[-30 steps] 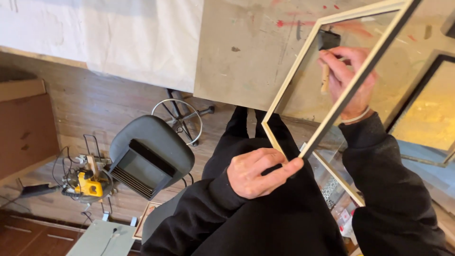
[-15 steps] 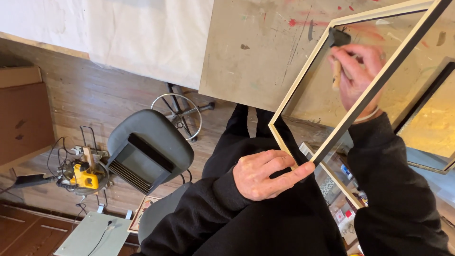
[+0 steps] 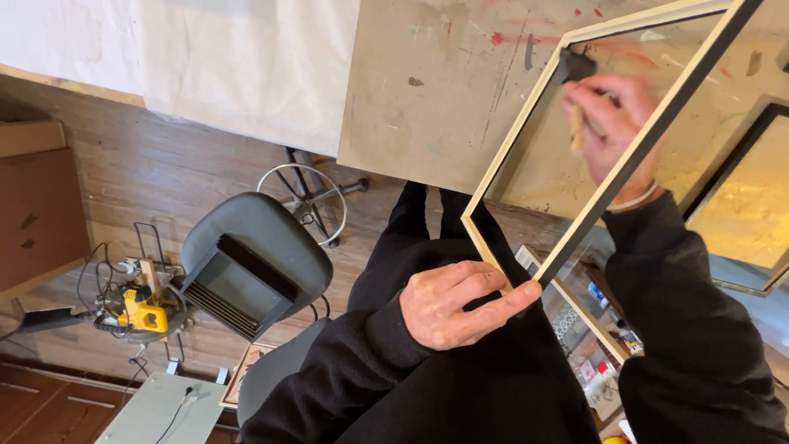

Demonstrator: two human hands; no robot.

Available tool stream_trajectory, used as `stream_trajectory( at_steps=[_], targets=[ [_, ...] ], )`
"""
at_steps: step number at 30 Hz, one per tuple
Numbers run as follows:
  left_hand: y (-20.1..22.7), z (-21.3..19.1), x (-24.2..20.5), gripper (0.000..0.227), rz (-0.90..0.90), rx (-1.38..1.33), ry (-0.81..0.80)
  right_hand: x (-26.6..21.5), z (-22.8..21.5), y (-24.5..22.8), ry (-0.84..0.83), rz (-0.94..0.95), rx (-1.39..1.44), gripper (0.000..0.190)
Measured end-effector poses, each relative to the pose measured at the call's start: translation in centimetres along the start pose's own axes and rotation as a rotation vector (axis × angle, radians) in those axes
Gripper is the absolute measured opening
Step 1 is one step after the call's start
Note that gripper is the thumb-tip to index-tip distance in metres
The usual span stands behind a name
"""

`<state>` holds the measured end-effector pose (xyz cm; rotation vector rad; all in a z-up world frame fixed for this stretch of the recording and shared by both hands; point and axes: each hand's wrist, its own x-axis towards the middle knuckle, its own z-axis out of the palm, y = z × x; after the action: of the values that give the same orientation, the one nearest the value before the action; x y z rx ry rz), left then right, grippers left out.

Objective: Painting the edges of wooden picture frames with black paint using a foam brush.

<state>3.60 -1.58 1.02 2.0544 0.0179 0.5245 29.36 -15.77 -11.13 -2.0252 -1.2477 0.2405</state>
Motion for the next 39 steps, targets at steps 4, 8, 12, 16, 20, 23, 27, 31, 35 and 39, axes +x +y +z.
stream_trajectory(
  at_steps=[4, 8, 12, 16, 20, 23, 27, 31, 35, 39],
  targets=[
    [0.0, 0.1, -0.1, 0.048, 0.000, 0.020, 0.016, -1.6, -0.8, -1.7, -0.111, -0.115, -0.283, 0.024],
    [0.2, 0.2, -0.1, 0.048, -0.008, 0.019, 0.025, -1.6, -1.2, -0.6, -0.135, -0.126, -0.142, 0.018],
    [0.2, 0.4, -0.4, 0.048, -0.012, 0.016, 0.031, -0.4, -1.3, 0.2, -0.037, -0.135, -0.137, 0.018],
    [0.2, 0.4, -0.3, 0.048, -0.007, 0.029, 0.043, -2.7, -1.3, -1.6, -0.122, -0.118, -0.235, 0.019],
    [0.0, 0.1, -0.2, 0.050, -0.004, 0.022, 0.050, -3.5, -1.8, -2.3, -0.200, -0.210, -0.096, 0.020],
    [0.3, 0.0, -0.4, 0.050, -0.011, 0.017, 0.042, -3.3, -1.2, 0.4, -0.159, -0.189, -0.145, 0.018],
    [0.3, 0.0, -0.3, 0.051, -0.008, 0.032, 0.037, -2.8, -0.7, 1.8, -0.073, -0.167, -0.204, 0.017],
    [0.2, 0.0, -0.4, 0.051, -0.019, 0.042, 0.040, -3.3, -1.5, -5.6, -0.199, -0.152, -0.120, 0.017],
    [0.1, -0.3, -0.3, 0.051, -0.021, 0.009, 0.051, -4.5, -2.0, -5.7, -0.282, -0.146, 0.059, 0.022],
    [0.2, -1.3, 0.1, 0.052, -0.009, 0.000, 0.019, -2.6, -2.1, -3.8, -0.163, 0.024, -0.003, 0.023]
  ],
)
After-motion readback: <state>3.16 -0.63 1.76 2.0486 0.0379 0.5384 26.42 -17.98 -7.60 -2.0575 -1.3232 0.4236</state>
